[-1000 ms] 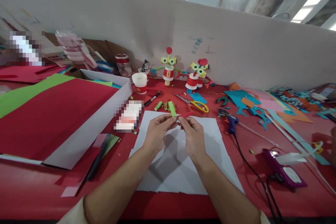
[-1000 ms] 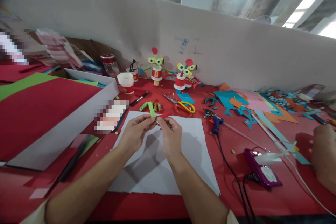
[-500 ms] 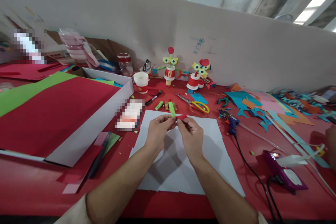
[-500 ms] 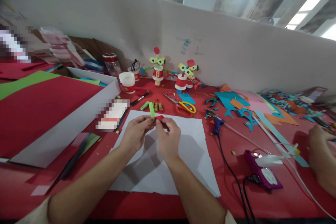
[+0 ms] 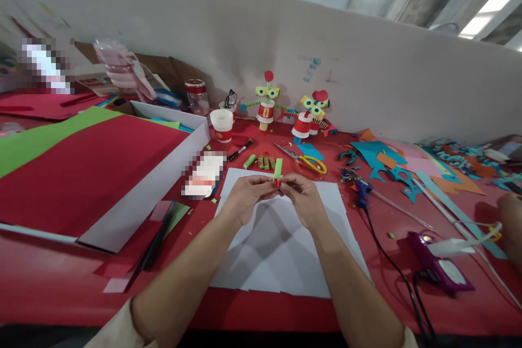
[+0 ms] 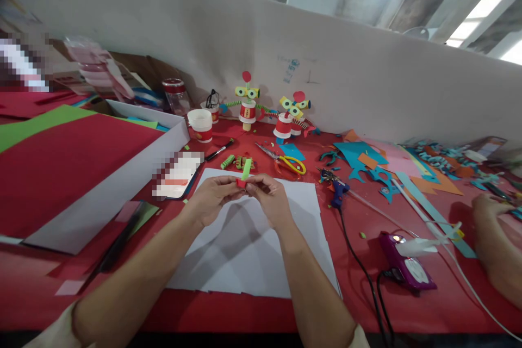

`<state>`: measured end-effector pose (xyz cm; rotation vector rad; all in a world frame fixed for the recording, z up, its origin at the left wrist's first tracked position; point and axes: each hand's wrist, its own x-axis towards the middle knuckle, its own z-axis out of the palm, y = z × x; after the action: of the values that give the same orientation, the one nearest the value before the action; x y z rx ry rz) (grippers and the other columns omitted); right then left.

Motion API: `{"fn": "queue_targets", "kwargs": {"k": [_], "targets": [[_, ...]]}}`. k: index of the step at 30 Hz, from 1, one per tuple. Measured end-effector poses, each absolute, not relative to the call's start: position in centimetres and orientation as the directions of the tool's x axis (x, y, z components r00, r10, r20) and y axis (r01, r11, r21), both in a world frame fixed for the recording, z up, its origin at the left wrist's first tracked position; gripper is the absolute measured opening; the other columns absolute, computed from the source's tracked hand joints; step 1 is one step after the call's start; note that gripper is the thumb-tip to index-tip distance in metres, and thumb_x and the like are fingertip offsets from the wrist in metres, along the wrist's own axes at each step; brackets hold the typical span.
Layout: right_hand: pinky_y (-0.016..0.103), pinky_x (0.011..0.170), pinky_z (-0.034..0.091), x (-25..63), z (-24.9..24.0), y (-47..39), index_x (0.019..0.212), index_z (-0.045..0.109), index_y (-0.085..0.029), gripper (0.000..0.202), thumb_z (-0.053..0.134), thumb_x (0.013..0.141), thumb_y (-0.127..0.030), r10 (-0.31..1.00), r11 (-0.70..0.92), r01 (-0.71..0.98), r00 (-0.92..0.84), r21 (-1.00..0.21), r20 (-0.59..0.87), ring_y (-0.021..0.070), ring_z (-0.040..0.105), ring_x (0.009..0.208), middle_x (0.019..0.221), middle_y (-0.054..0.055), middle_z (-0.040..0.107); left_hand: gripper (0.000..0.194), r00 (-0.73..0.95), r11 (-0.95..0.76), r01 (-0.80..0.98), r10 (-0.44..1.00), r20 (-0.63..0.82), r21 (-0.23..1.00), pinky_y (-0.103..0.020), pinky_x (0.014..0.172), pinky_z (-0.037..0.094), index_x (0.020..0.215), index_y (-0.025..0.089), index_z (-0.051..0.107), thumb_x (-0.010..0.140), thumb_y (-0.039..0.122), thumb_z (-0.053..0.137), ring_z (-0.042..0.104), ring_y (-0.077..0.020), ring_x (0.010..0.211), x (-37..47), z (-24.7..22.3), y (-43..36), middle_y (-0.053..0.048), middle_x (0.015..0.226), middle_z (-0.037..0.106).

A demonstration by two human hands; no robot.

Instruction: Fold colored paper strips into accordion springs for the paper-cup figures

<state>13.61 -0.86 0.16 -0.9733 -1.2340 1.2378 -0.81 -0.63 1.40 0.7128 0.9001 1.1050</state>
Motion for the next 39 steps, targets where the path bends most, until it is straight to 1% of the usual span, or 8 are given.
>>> {"fn": "queue_targets", "kwargs": {"k": [4, 8, 13, 20, 26, 30, 33, 39], "targets": [[0.028, 0.063, 0.044, 13.4, 0.1, -0.9, 0.075, 0.071, -0.024, 0.009, 0.072, 0.069, -0.030, 0.982, 0.179, -0.106, -0.038, -0.978, 0.184, 0.0129, 0.053, 0.063, 0.072, -0.002, 0.061, 0.012, 0.193, 0.266, -0.437, 0.961, -0.199, 0.860, -0.032, 0.078, 0.051, 0.064, 0.015, 0.073, 0.054, 0.020, 0.079, 0.063, -0.0147, 0.066, -0.9, 1.4, -0.6, -0.005, 0.066, 0.070], [0.029, 0.065, 0.044, 13.6, 0.4, -0.9, 0.076, 0.070, -0.025, 0.008, 0.072, 0.070, -0.030, 0.980, 0.193, -0.102, -0.022, -0.976, 0.196, 0.0132, 0.054, 0.065, 0.077, -0.001, 0.062, 0.002, 0.214, 0.237, -0.475, 0.965, -0.150, 0.847, -0.034, 0.083, 0.051, 0.059, 0.014, 0.072, 0.057, 0.015, 0.071, 0.065, -0.0166, 0.068, -1.0, 1.3, -0.6, -0.006, 0.065, 0.070], [0.029, 0.066, 0.044, 13.6, 0.4, -1.1, 0.077, 0.070, -0.024, 0.009, 0.072, 0.070, -0.029, 0.986, 0.164, -0.082, 0.009, -0.983, 0.164, 0.0143, 0.056, 0.065, 0.072, -0.001, 0.063, 0.017, 0.211, 0.233, -0.463, 0.966, -0.149, 0.855, -0.033, 0.086, 0.050, 0.059, 0.014, 0.073, 0.052, 0.006, 0.060, 0.066, -0.0179, 0.071, -1.0, 1.3, -0.7, -0.005, 0.063, 0.070], [0.028, 0.063, 0.044, 13.3, 0.2, -1.2, 0.081, 0.067, -0.022, 0.013, 0.071, 0.071, -0.029, 0.985, 0.170, -0.057, 0.052, -0.984, 0.167, 0.0139, 0.055, 0.064, 0.070, -0.001, 0.063, 0.018, 0.220, 0.226, -0.400, 0.964, -0.146, 0.888, -0.029, 0.083, 0.049, 0.075, 0.015, 0.076, 0.056, 0.016, 0.077, 0.065, -0.0155, 0.076, -0.8, 1.7, -1.0, -0.005, 0.075, 0.073], [0.026, 0.069, 0.045, 12.8, 0.2, -1.3, 0.082, 0.063, -0.023, 0.014, 0.071, 0.070, -0.025, 0.978, 0.205, -0.169, 0.068, -0.964, 0.196, 0.0124, 0.056, 0.071, 0.078, -0.003, 0.062, 0.014, 0.159, 0.196, -0.473, 0.978, -0.136, 0.859, -0.031, 0.084, 0.051, 0.068, 0.014, 0.075, 0.059, 0.023, 0.080, 0.065, -0.0148, 0.073, -0.4, 1.6, -1.1, -0.005, 0.071, 0.072], [0.028, 0.073, 0.047, 12.7, 0.4, -1.5, 0.082, 0.065, -0.021, 0.016, 0.071, 0.068, -0.025, 0.994, 0.107, -0.291, 0.044, -0.951, 0.099, 0.0125, 0.058, 0.073, 0.079, -0.002, 0.063, 0.014, 0.134, 0.234, -0.524, 0.972, -0.192, 0.819, -0.028, 0.079, 0.053, 0.066, 0.012, 0.074, 0.056, 0.019, 0.081, 0.065, -0.0138, 0.069, -0.6, 1.6, -0.8, -0.004, 0.068, 0.071], [0.028, 0.075, 0.048, 12.6, 0.5, -1.7, 0.087, 0.066, -0.021, 0.020, 0.072, 0.068, -0.026, 0.996, 0.083, -0.302, 0.009, -0.950, 0.084, 0.0135, 0.059, 0.078, 0.083, -0.001, 0.064, 0.013, 0.117, 0.262, -0.552, 0.964, -0.238, 0.792, -0.023, 0.073, 0.053, 0.068, 0.011, 0.073, 0.057, 0.015, 0.080, 0.065, -0.0124, 0.069, -0.8, 1.6, -0.5, -0.004, 0.069, 0.072], [0.029, 0.071, 0.049, 12.5, 0.2, -1.6, 0.096, 0.066, -0.024, 0.029, 0.073, 0.068, -0.026, 0.986, 0.166, -0.078, 0.007, -0.983, 0.166, 0.0136, 0.059, 0.075, 0.089, 0.000, 0.064, 0.002, 0.201, 0.427, -0.594, 0.899, -0.389, 0.681, -0.016, 0.057, 0.051, 0.065, 0.009, 0.070, 0.066, 0.007, 0.071, 0.060, -0.0075, 0.054, -0.8, 1.7, -0.4, -0.002, 0.060, 0.067]]}}
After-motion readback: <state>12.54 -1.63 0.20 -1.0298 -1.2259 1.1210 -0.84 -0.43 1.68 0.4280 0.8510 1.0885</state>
